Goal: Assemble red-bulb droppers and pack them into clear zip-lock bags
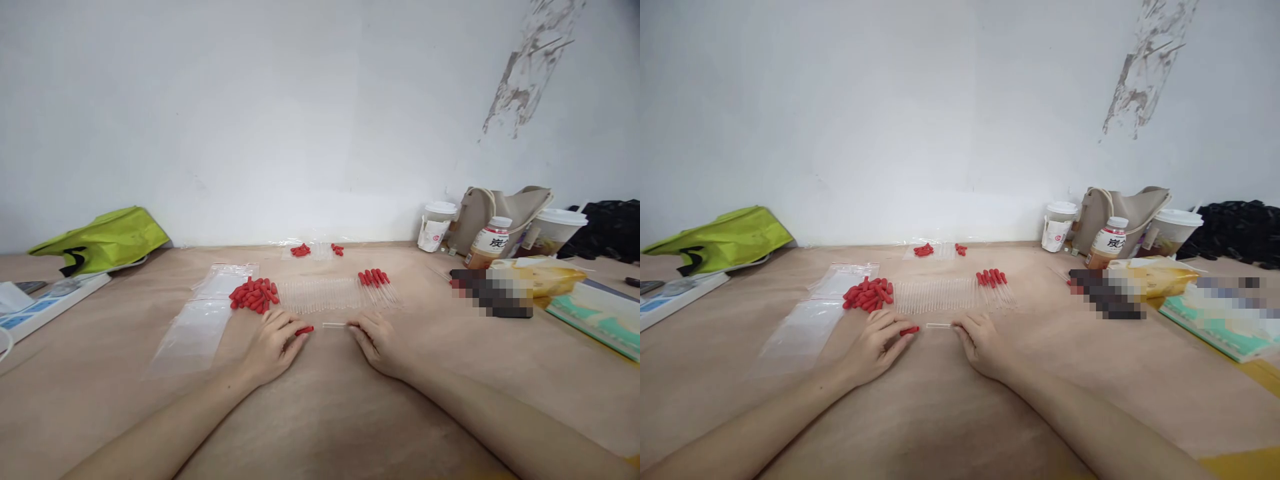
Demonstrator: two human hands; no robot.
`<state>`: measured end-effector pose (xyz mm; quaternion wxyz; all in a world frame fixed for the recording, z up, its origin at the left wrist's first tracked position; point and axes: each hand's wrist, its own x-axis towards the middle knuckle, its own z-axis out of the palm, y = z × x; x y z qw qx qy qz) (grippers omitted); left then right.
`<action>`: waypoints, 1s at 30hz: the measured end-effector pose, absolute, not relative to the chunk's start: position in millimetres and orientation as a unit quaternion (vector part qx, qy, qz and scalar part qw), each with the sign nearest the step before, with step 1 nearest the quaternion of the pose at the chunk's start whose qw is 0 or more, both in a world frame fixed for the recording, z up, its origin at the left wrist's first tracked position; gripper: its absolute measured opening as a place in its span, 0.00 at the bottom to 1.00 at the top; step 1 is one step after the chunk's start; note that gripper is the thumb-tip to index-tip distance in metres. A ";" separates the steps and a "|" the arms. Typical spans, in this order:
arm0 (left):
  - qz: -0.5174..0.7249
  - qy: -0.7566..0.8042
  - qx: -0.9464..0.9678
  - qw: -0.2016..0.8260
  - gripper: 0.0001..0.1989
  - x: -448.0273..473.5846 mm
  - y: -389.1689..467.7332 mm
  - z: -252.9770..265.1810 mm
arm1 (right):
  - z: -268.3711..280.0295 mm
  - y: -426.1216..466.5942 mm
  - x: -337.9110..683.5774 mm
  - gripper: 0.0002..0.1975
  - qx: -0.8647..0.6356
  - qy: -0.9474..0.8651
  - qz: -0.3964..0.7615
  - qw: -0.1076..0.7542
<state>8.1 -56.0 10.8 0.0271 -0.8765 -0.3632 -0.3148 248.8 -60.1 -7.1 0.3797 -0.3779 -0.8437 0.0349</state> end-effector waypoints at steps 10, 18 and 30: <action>-0.317 -0.355 -0.879 -0.024 0.09 14.1 -61.4 18.7 | -7.1 -60.5 241.4 0.12 -0.375 -0.863 0.025 0.339; -0.321 -0.336 -0.882 -0.078 0.07 13.3 -60.0 11.7 | -2.0 -61.6 241.3 0.11 -0.370 -0.869 0.048 0.326; -0.290 -0.310 -0.904 -0.048 0.08 15.2 -60.3 7.3 | 2.7 -63.0 239.9 0.12 -0.385 -0.881 -0.002 0.273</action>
